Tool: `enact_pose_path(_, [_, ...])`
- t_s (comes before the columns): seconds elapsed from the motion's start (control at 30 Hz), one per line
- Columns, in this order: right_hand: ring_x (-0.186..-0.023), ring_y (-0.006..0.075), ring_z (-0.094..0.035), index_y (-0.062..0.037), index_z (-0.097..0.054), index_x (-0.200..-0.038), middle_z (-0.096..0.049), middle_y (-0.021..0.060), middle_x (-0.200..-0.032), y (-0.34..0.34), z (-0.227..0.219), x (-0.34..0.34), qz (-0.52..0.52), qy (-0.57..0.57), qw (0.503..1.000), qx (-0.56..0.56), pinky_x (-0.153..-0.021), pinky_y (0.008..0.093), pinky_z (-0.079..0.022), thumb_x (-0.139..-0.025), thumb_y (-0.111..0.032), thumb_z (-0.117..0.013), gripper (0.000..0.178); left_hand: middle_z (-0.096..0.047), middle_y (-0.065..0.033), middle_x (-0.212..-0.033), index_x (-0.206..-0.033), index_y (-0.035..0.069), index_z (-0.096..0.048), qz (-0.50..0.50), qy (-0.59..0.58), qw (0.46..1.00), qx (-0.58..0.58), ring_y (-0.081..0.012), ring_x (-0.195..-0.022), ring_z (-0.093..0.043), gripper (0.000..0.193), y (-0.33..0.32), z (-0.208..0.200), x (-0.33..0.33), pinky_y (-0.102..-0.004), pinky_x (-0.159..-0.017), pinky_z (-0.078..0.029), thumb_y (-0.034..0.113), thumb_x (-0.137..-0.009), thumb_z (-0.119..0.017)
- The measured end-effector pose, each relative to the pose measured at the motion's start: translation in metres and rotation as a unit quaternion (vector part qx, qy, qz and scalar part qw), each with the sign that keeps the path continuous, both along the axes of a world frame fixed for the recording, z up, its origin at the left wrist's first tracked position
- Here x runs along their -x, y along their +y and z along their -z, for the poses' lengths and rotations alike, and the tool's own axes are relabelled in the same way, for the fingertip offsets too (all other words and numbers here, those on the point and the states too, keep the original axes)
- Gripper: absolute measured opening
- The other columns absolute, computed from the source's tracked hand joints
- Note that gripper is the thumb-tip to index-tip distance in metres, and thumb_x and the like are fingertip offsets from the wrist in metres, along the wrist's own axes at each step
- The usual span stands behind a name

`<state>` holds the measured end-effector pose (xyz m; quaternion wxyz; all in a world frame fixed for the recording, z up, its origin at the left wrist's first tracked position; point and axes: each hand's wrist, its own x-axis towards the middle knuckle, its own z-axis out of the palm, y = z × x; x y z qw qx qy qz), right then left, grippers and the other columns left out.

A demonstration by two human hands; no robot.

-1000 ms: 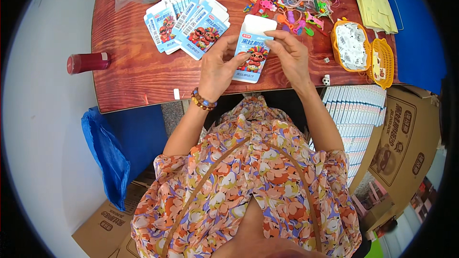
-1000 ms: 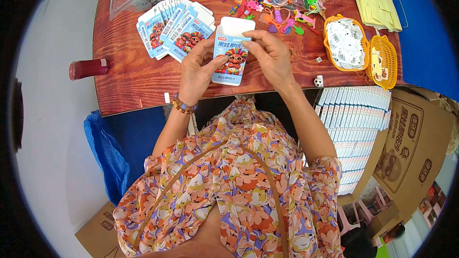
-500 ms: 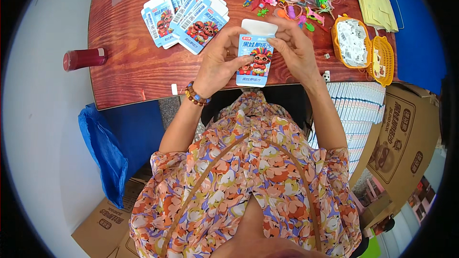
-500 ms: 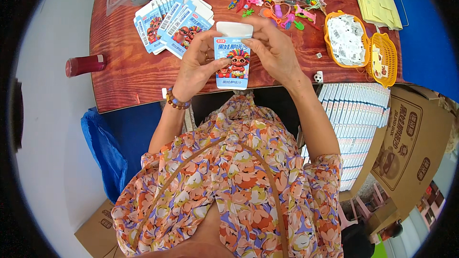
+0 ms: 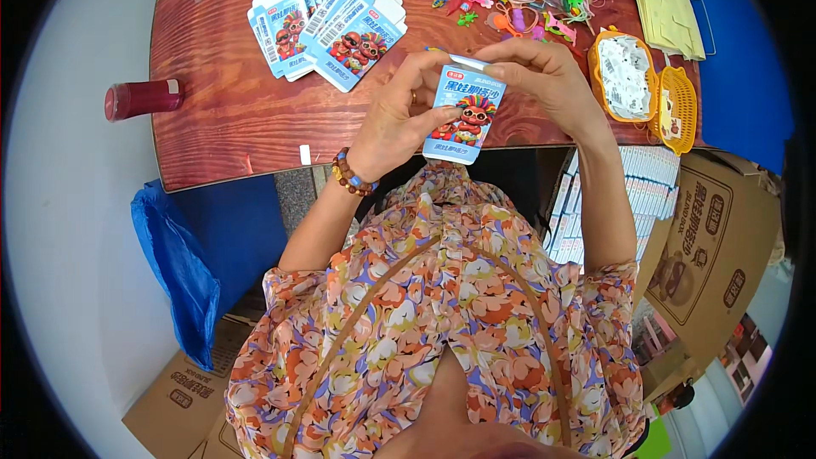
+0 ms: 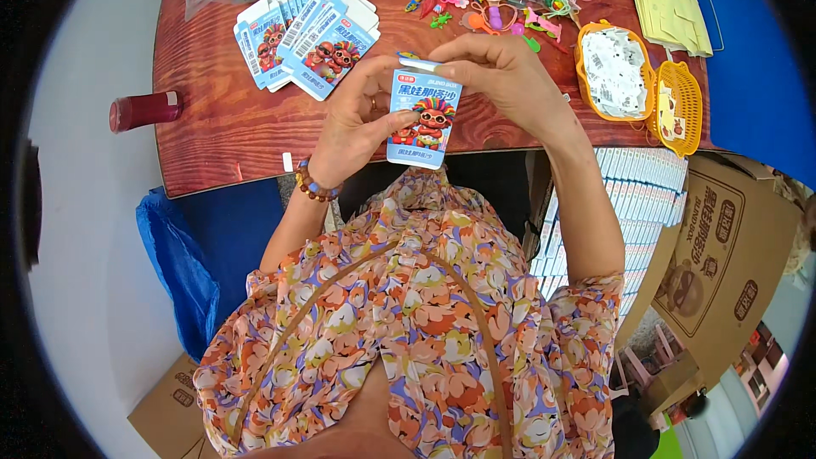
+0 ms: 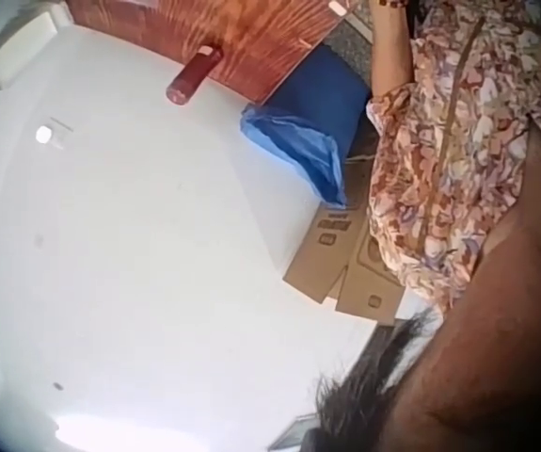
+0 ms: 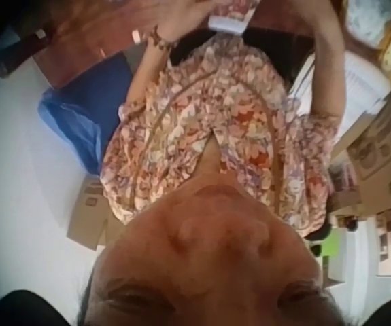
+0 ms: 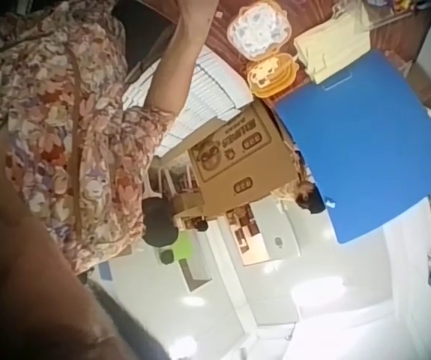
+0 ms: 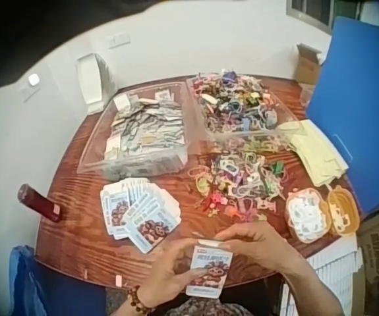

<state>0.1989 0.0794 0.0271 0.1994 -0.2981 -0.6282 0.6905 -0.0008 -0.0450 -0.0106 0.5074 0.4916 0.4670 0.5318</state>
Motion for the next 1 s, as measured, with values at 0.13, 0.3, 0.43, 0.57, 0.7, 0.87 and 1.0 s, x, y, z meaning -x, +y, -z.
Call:
enact_pose_path(0.13, [-0.09,0.0071,-0.066,0.0011,-0.073,-0.112,-0.074,0.0028,-0.096,0.006,-0.003,-0.004,-0.024,-0.047,0.996,-0.069,-0.082,0.0236,-0.053,-0.094,-0.007,-0.066,0.021,-0.065,-0.0097,-0.099,-0.136,0.007,-0.041,0.01,0.013,1.0,0.016,-0.0148,-0.087,-0.068,0.06,0.0,-0.003,-0.001,-0.028,-0.073,-0.055,0.0,-0.086,-0.072])
enact_pose_path(0.3, [-0.087,0.0069,-0.066,0.0013,-0.073,-0.111,-0.074,0.003,-0.095,0.0,-0.005,-0.004,-0.02,-0.089,0.989,-0.119,-0.08,0.023,-0.053,-0.093,-0.006,-0.066,0.02,-0.065,-0.0108,-0.097,-0.135,0.006,-0.039,0.002,0.022,0.999,0.048,-0.0162,-0.085,-0.068,0.062,0.002,-0.001,-0.002,-0.0279,-0.072,-0.055,0.0,-0.084,-0.074])
enact_pose_path(0.43, [-0.086,0.0069,-0.066,0.0007,-0.072,-0.112,-0.075,0.0057,-0.094,-0.01,-0.015,-0.002,-0.012,-0.155,0.968,-0.196,-0.077,0.0231,-0.054,-0.092,-0.004,-0.066,0.021,-0.064,-0.0106,-0.095,-0.139,0.006,-0.037,-0.001,0.018,0.998,0.057,-0.0166,-0.083,-0.068,0.067,0.002,0.0,-0.004,-0.0281,-0.071,-0.055,-0.002,-0.082,-0.073])
enact_pose_path(0.57, [-0.089,0.0125,-0.07,0.0014,-0.071,-0.111,-0.075,0.011,-0.097,-0.02,-0.017,-0.001,-0.022,-0.153,0.936,-0.315,-0.079,0.0262,-0.055,-0.092,-0.004,-0.066,0.02,-0.064,-0.0098,-0.094,-0.142,0.007,-0.036,-0.009,0.01,0.998,0.067,-0.0157,-0.081,-0.067,0.072,0.001,0.001,-0.007,-0.0285,-0.069,-0.055,-0.003,-0.081,-0.073])
enact_pose_path(0.7, [-0.099,0.026,-0.071,0.0007,-0.069,-0.113,-0.072,0.0157,-0.108,-0.034,-0.014,-0.003,0.0,-0.159,0.884,-0.44,-0.083,0.0325,-0.057,-0.09,-0.005,-0.068,0.024,-0.063,-0.0091,-0.093,-0.146,0.008,-0.035,-0.024,0.006,0.998,0.058,-0.0144,-0.081,-0.066,0.076,-0.002,0.003,-0.012,-0.0278,-0.069,-0.055,-0.003,-0.081,-0.074])
enact_pose_path(0.87, [-0.103,0.0306,-0.07,-0.0015,-0.068,-0.116,-0.07,0.0152,-0.116,-0.034,-0.001,-0.011,0.013,-0.146,0.866,-0.478,-0.084,0.0357,-0.058,-0.087,-0.005,-0.07,0.029,-0.063,-0.0065,-0.091,-0.152,0.013,-0.037,-0.001,0.04,0.997,0.06,-0.012,-0.081,-0.065,0.08,-0.002,-0.003,-0.013,-0.0275,-0.072,-0.054,-0.002,-0.082,-0.073])
enact_pose_path(1.0, [-0.103,0.0289,-0.07,-0.0022,-0.069,-0.115,-0.07,0.0157,-0.116,-0.041,-0.01,-0.007,-0.013,-0.172,0.831,-0.529,-0.086,0.0347,-0.058,-0.086,-0.006,-0.071,0.029,-0.064,-0.0057,-0.093,-0.151,0.014,-0.038,0.003,0.051,0.997,0.056,-0.0108,-0.082,-0.065,0.079,-0.002,-0.001,-0.016,-0.0276,-0.073,-0.055,-0.001,-0.082,-0.073])
